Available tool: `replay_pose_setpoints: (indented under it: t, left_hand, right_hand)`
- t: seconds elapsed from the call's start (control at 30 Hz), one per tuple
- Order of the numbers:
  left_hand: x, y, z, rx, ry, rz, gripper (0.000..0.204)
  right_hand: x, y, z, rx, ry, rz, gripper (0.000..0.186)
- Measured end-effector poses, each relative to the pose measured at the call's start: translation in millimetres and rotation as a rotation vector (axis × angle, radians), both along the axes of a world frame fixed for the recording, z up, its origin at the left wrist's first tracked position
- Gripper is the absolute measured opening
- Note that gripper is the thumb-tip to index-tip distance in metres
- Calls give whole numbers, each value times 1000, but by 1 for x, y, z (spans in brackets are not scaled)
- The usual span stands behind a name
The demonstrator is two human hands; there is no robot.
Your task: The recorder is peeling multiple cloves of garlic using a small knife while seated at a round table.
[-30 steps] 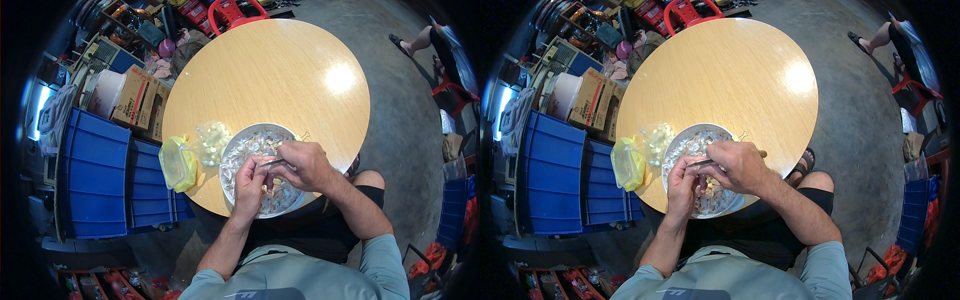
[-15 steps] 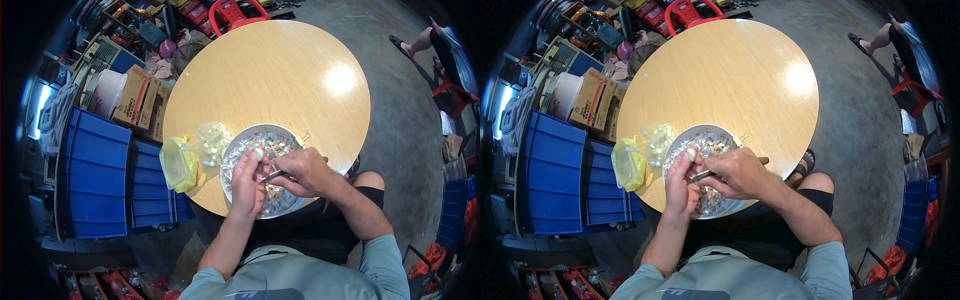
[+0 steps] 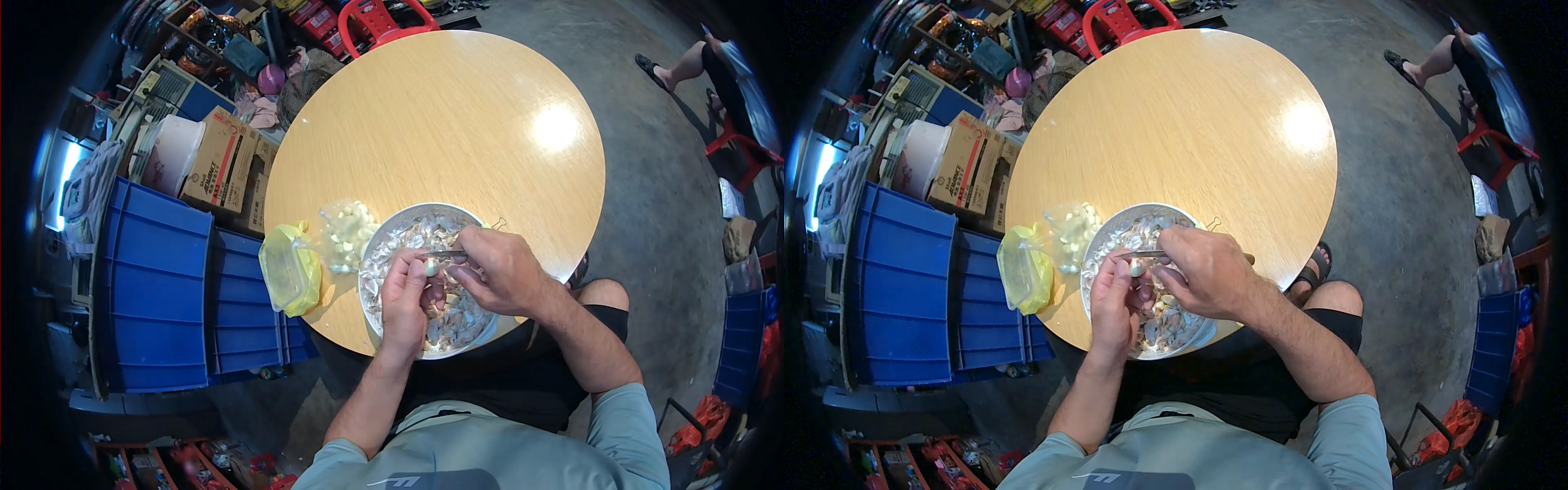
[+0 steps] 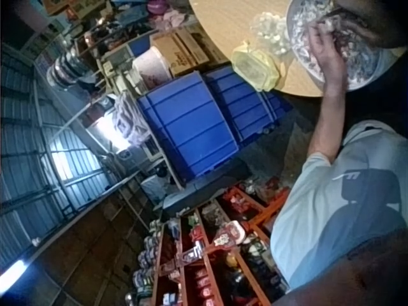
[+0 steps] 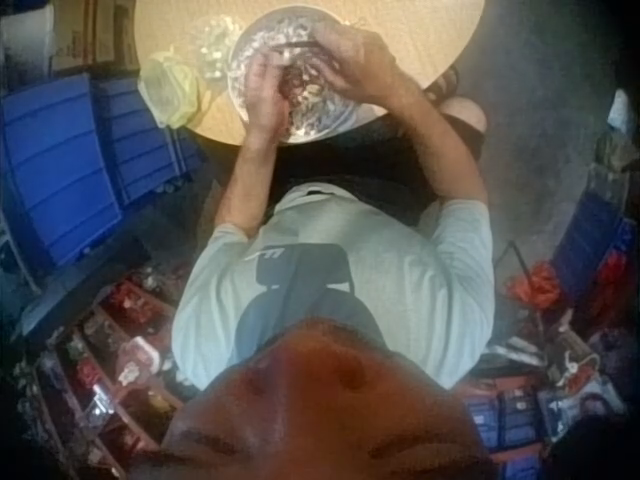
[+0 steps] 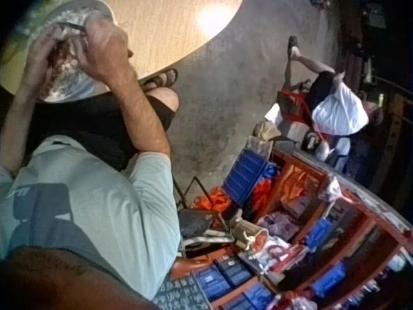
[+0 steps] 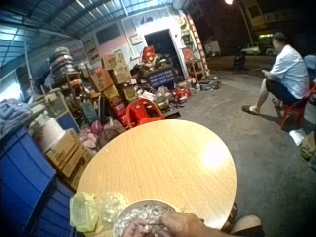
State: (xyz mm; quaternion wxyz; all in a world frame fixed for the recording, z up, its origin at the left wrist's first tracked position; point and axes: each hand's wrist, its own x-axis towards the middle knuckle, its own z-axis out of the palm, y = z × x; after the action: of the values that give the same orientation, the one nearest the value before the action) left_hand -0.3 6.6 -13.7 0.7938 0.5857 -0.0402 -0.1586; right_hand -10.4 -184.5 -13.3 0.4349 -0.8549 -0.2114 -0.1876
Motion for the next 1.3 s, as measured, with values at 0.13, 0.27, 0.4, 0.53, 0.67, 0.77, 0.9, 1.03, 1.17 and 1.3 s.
replay_pose_setpoints:
  t: [0.13,0.27,0.4,0.53,0.67,0.77,0.9,1.03,1.17,1.3]
  left_hand:
    - [-3,-3,-2,79,-107,-53,24]
    - [-6,-4,-3,116,-208,-67,25]
    - [-7,-5,-1,74,-172,-55,28]
    - [-8,-2,-5,-70,-95,-115,33]
    - [-8,-1,-5,-85,-56,-130,35]
    - [-8,-1,-3,-55,-71,-122,35]
    - [-8,-5,4,-49,-114,-96,30]
    - [-5,-1,1,2,-176,-123,31]
    - [-4,-2,3,20,-182,-112,27]
    - [-4,-2,6,18,-203,-120,26]
  right_hand:
    - [0,1,1,-22,-26,-2,27]
    - [1,1,-3,-7,-37,-15,32]
    - [1,2,-3,11,-52,0,33]
    - [-1,3,-1,12,-61,5,31]
    - [-2,2,2,-10,-108,25,30]
    - [-2,3,-1,38,-71,20,30]
    - [-1,2,0,90,-67,0,30]
    - [0,1,-2,79,-66,14,32]
    - [-1,0,0,66,-38,28,33]
    - [-1,0,0,64,-51,30,33]
